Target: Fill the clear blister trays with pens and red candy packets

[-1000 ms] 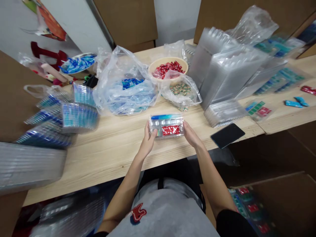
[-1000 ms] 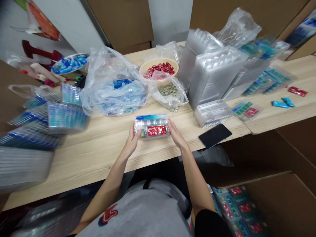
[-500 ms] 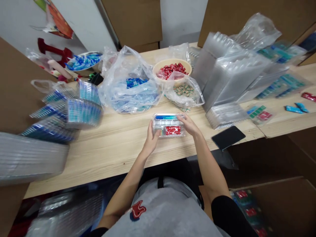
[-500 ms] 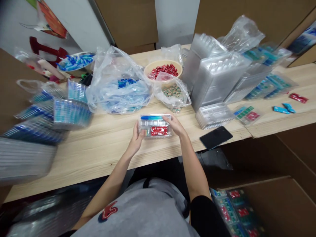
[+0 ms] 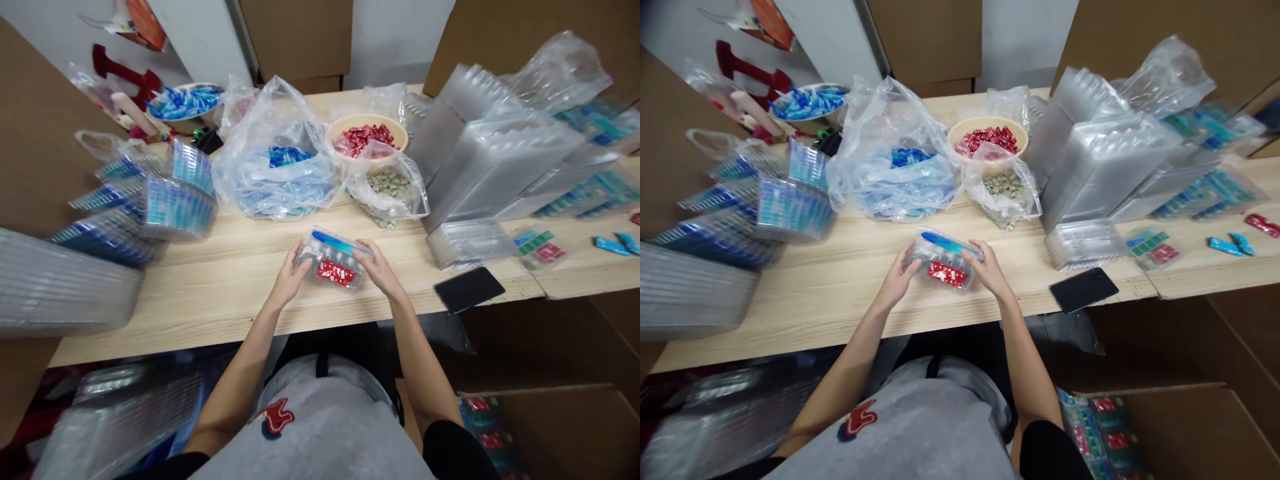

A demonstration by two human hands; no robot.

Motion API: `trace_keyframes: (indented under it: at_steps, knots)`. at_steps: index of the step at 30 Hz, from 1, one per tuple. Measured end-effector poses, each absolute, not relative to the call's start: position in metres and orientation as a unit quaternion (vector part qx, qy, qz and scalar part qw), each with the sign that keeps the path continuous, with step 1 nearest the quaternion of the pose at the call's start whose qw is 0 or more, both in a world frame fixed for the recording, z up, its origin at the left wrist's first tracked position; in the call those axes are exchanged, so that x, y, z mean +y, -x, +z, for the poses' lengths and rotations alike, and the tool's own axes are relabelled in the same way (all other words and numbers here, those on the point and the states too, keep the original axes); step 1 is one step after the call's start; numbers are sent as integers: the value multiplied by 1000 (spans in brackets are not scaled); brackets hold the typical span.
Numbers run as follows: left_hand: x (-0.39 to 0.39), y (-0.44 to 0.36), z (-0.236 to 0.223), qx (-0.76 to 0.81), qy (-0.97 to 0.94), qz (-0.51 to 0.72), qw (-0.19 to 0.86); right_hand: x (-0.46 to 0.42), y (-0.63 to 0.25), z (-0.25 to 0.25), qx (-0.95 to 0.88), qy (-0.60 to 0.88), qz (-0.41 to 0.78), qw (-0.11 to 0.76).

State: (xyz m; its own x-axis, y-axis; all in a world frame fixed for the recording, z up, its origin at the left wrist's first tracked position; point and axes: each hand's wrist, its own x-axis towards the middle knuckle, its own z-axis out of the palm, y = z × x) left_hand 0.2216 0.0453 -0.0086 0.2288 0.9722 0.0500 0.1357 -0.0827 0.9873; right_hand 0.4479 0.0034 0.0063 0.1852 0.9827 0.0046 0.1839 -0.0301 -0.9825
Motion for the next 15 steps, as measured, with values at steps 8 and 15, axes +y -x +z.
trace_keyframes:
  at_steps: [8, 15]
  knots:
    - [43, -223, -14, 475, -601, 473, 436, -13, -445, -1, -521, 617, 338, 483]
    - [40, -217, -22, 477, -596, 491, 420, -33, -559, 35, -460, 807, -24, 369]
